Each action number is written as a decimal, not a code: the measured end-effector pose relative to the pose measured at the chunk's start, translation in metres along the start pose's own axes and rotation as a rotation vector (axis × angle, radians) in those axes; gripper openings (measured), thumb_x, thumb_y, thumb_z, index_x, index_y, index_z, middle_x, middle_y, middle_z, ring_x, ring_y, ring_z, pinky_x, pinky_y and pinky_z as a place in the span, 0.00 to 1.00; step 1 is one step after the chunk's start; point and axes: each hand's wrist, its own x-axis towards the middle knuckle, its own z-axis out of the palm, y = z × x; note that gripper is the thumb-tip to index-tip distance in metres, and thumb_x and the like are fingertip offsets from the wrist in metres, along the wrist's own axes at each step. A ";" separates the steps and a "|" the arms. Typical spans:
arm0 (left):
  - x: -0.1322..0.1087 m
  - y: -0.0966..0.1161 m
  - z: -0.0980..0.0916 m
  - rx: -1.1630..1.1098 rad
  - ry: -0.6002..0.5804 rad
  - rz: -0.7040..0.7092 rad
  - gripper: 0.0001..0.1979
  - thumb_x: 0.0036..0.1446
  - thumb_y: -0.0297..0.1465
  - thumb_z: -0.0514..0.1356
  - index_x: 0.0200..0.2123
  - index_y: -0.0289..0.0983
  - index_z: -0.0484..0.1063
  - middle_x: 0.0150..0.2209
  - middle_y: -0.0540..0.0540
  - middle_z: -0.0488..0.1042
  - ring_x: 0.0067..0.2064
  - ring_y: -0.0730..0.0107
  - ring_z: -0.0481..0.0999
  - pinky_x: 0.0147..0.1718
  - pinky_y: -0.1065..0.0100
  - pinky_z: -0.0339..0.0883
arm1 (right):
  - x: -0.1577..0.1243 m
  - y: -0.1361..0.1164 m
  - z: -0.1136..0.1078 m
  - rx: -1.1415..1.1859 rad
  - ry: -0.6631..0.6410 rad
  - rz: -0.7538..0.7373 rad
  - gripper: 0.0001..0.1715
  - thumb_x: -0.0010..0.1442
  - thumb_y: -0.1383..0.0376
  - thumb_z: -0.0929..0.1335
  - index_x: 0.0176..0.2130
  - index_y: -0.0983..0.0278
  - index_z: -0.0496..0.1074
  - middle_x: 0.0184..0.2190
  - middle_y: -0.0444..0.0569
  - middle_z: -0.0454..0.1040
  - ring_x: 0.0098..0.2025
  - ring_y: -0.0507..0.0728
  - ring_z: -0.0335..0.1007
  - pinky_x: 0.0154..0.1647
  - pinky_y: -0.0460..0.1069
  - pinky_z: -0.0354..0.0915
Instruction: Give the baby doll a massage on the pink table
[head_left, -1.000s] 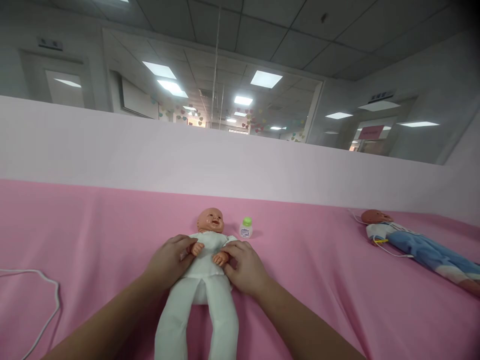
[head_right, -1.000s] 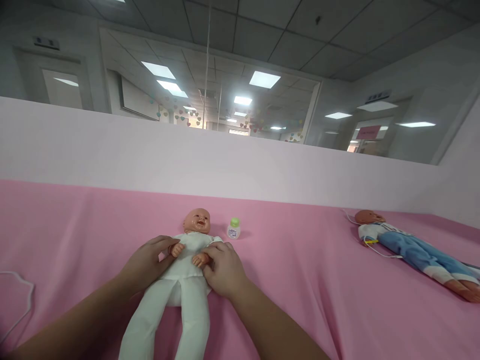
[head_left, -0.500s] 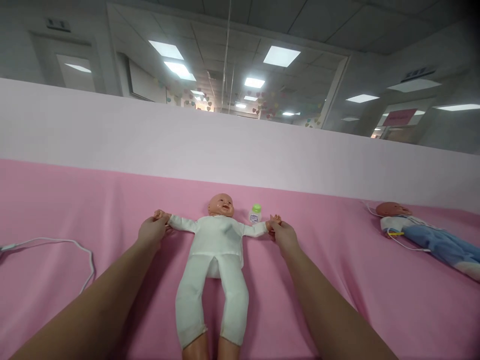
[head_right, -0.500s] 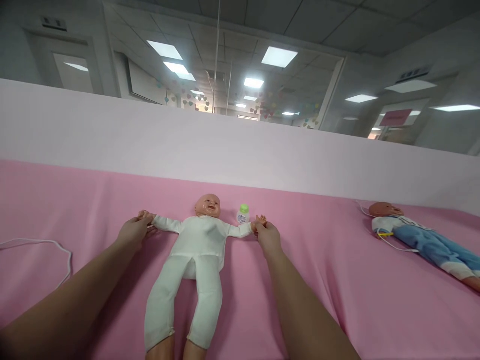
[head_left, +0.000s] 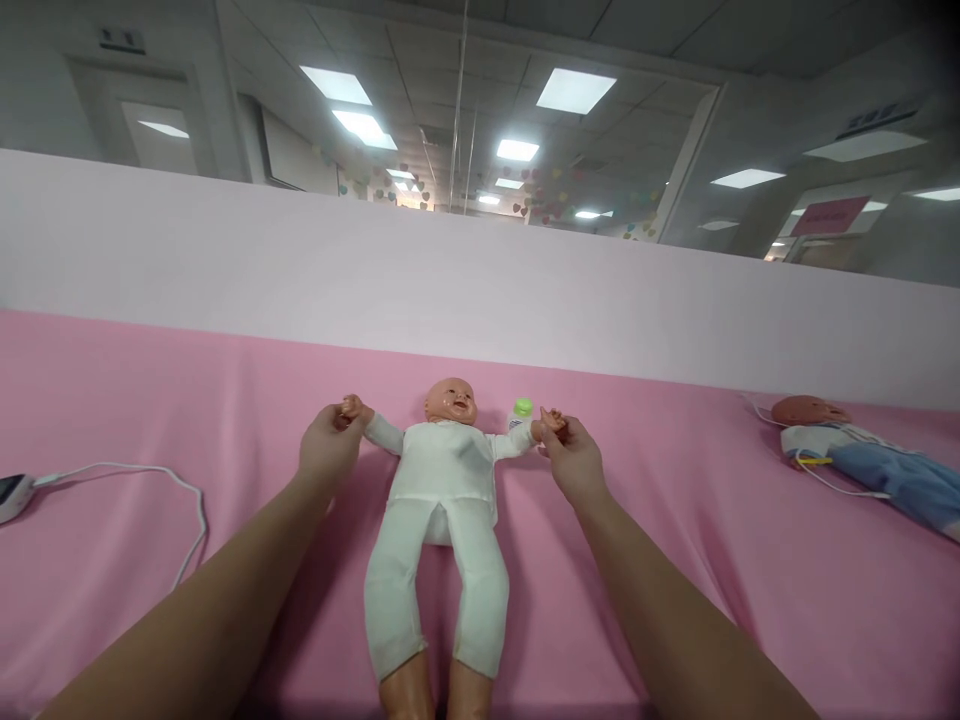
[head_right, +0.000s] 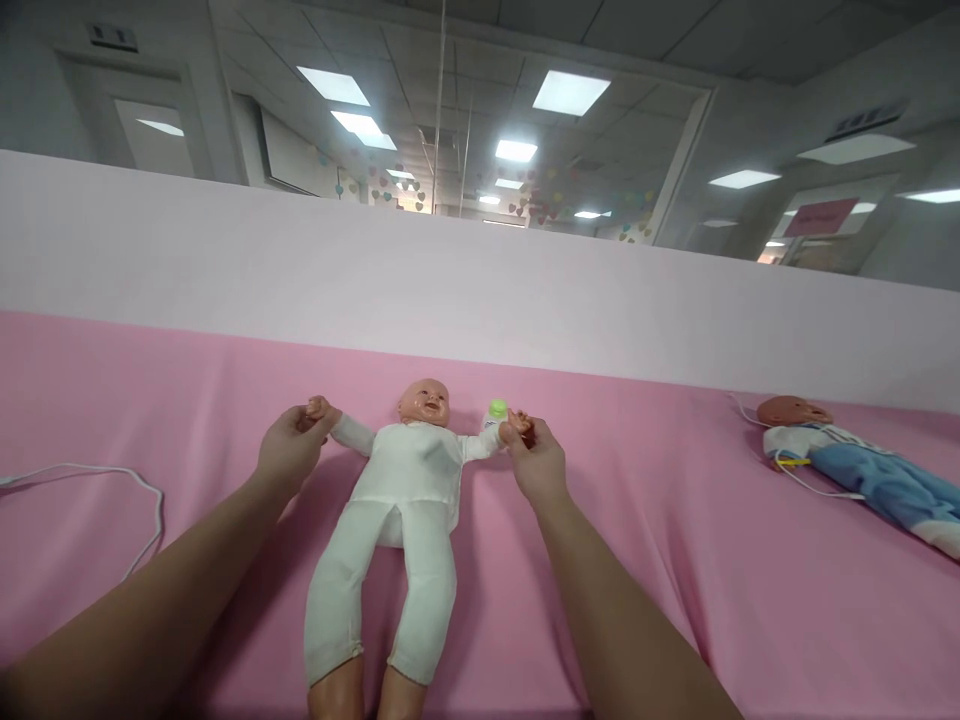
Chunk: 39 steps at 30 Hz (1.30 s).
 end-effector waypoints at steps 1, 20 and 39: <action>-0.008 0.007 0.001 0.029 -0.017 0.064 0.19 0.57 0.45 0.65 0.47 0.41 0.77 0.43 0.46 0.82 0.43 0.58 0.82 0.43 0.61 0.74 | -0.009 -0.008 0.005 -0.025 -0.018 -0.084 0.27 0.56 0.50 0.75 0.51 0.59 0.76 0.48 0.49 0.81 0.46 0.60 0.80 0.48 0.56 0.77; -0.039 0.022 0.017 0.286 -0.511 0.858 0.10 0.60 0.32 0.64 0.45 0.43 0.82 0.42 0.46 0.81 0.44 0.60 0.78 0.48 0.59 0.72 | -0.063 -0.021 0.044 -0.359 -0.499 -0.796 0.20 0.56 0.75 0.71 0.46 0.57 0.79 0.49 0.51 0.79 0.52 0.63 0.73 0.56 0.62 0.71; 0.033 -0.042 0.012 -0.458 0.005 -0.409 0.14 0.53 0.34 0.69 0.41 0.36 0.74 0.32 0.44 0.77 0.30 0.61 0.82 0.34 0.57 0.82 | 0.021 0.039 -0.009 -0.118 -0.017 0.326 0.13 0.50 0.59 0.74 0.35 0.60 0.72 0.39 0.55 0.80 0.33 0.61 0.80 0.29 0.54 0.78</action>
